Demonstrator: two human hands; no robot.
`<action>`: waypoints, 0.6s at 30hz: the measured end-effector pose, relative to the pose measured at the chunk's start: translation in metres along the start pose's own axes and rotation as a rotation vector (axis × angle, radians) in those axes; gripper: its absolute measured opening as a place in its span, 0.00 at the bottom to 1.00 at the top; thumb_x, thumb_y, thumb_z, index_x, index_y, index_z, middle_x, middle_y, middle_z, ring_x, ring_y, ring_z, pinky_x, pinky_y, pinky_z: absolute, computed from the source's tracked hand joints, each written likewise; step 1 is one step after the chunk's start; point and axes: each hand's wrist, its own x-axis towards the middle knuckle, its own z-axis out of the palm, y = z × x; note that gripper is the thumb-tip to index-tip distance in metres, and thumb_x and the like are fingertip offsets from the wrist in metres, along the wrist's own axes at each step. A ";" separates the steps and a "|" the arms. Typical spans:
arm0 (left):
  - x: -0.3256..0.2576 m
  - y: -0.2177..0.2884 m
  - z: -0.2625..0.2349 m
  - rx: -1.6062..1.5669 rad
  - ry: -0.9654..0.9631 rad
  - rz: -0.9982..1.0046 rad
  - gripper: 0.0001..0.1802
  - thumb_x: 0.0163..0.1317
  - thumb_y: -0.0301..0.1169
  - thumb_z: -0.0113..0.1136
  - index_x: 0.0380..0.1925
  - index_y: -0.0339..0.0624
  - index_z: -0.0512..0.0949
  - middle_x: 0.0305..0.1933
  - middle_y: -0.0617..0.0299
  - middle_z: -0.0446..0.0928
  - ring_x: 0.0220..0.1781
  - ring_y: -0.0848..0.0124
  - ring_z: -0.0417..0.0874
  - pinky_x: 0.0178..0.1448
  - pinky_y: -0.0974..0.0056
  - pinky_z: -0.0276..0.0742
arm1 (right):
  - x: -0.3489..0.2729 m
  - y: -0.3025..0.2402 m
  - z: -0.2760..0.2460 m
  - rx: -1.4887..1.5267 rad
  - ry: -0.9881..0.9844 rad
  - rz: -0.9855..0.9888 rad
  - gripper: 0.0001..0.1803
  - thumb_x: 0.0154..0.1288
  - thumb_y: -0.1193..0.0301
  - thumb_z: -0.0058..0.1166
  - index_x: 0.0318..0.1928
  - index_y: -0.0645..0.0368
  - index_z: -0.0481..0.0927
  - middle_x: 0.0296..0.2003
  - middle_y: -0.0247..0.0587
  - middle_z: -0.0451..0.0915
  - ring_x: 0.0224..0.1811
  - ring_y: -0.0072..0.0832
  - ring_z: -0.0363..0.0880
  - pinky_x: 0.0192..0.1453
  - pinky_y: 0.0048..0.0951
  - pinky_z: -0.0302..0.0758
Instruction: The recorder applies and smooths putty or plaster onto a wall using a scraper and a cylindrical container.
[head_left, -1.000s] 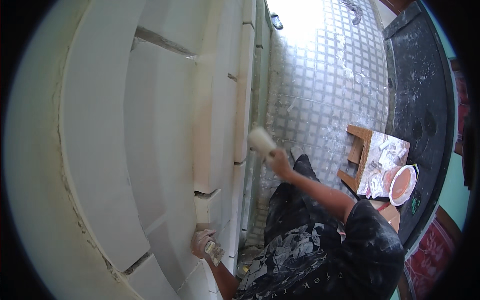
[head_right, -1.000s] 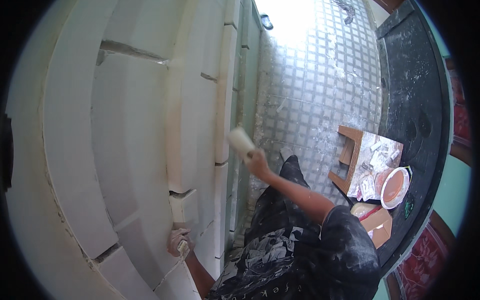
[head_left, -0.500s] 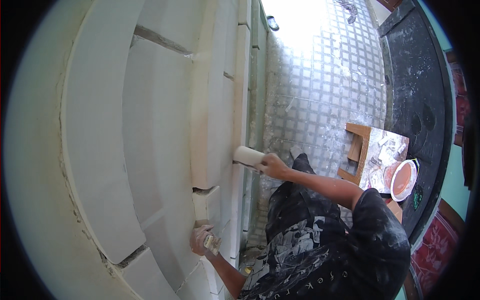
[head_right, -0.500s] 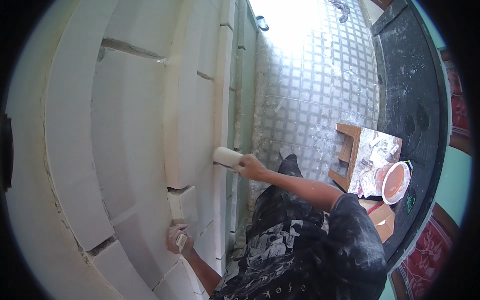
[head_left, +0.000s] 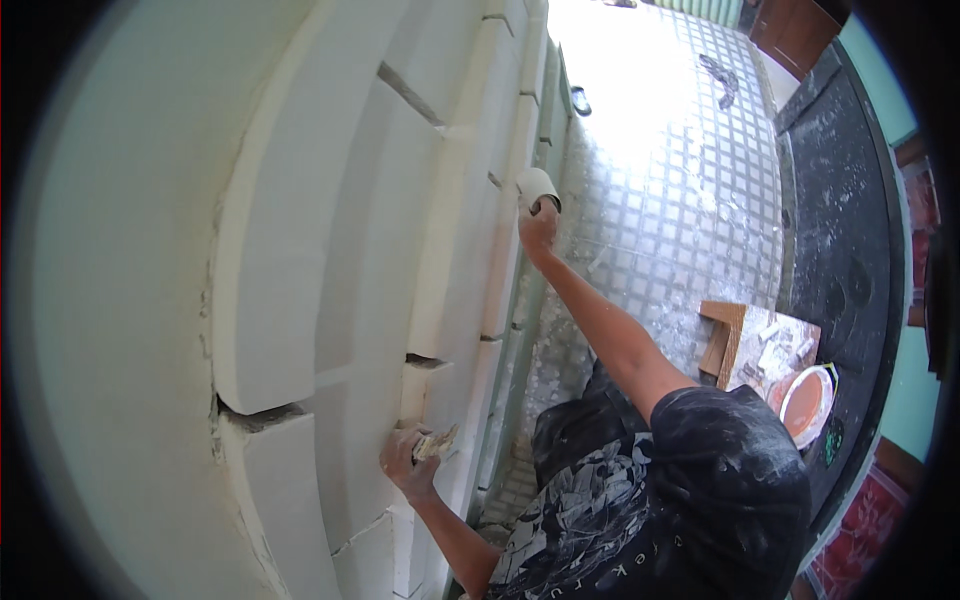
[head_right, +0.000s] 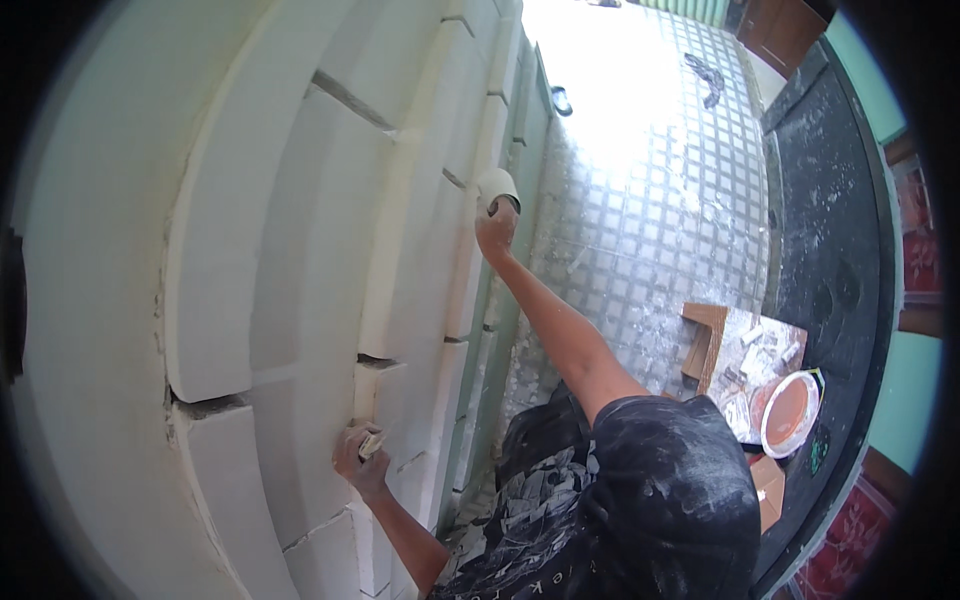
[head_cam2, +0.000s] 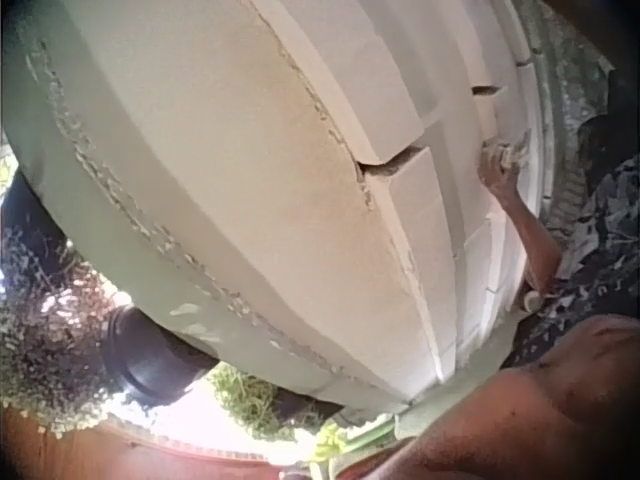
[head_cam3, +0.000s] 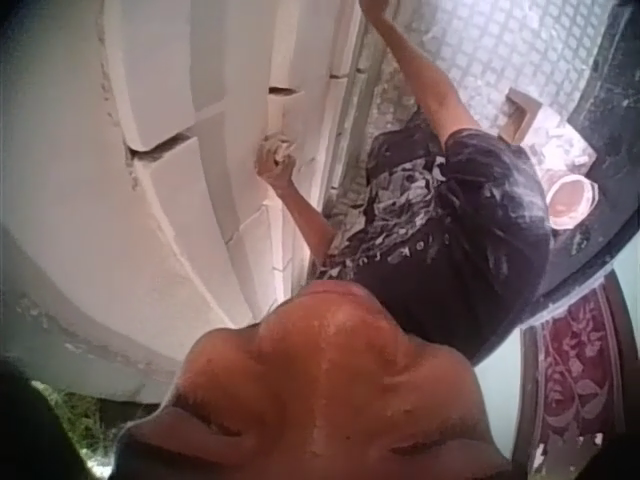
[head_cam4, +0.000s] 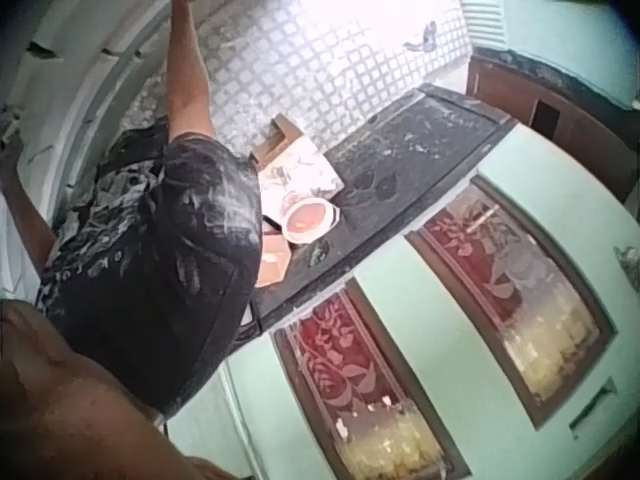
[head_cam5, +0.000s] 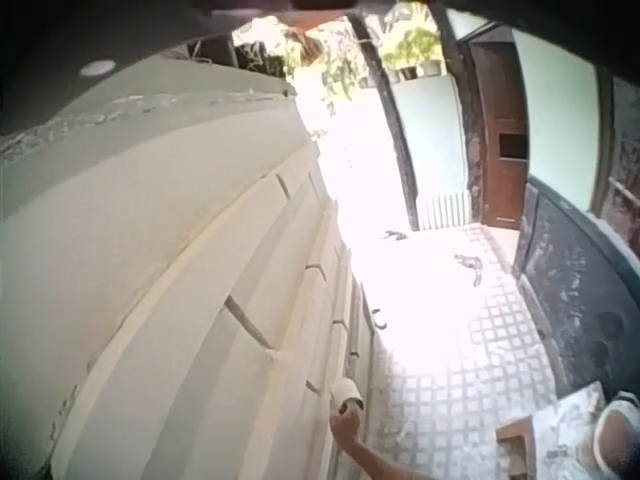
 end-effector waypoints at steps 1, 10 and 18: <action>-0.001 -0.001 -0.002 0.019 -0.005 -0.011 0.12 0.37 0.32 0.61 0.24 0.45 0.72 0.27 0.62 0.79 0.27 0.64 0.79 0.33 0.62 0.74 | 0.000 -0.001 0.009 -0.001 0.034 -0.029 0.10 0.50 0.71 0.57 0.22 0.63 0.71 0.21 0.50 0.72 0.25 0.48 0.70 0.31 0.43 0.64; -0.001 -0.001 -0.004 -0.034 -0.025 0.045 0.15 0.29 0.27 0.64 0.24 0.45 0.72 0.25 0.62 0.79 0.25 0.65 0.78 0.31 0.64 0.73 | 0.004 0.020 0.025 0.058 -0.122 0.045 0.20 0.41 0.75 0.59 0.40 0.66 0.77 0.36 0.54 0.80 0.42 0.48 0.78 0.48 0.37 0.73; 0.005 0.003 -0.006 -0.027 -0.033 0.011 0.15 0.29 0.27 0.63 0.23 0.45 0.72 0.26 0.62 0.79 0.25 0.66 0.78 0.31 0.64 0.73 | 0.021 0.035 0.032 0.316 -0.220 0.657 0.31 0.56 0.52 0.57 0.48 0.69 0.75 0.44 0.54 0.79 0.47 0.43 0.78 0.52 0.38 0.70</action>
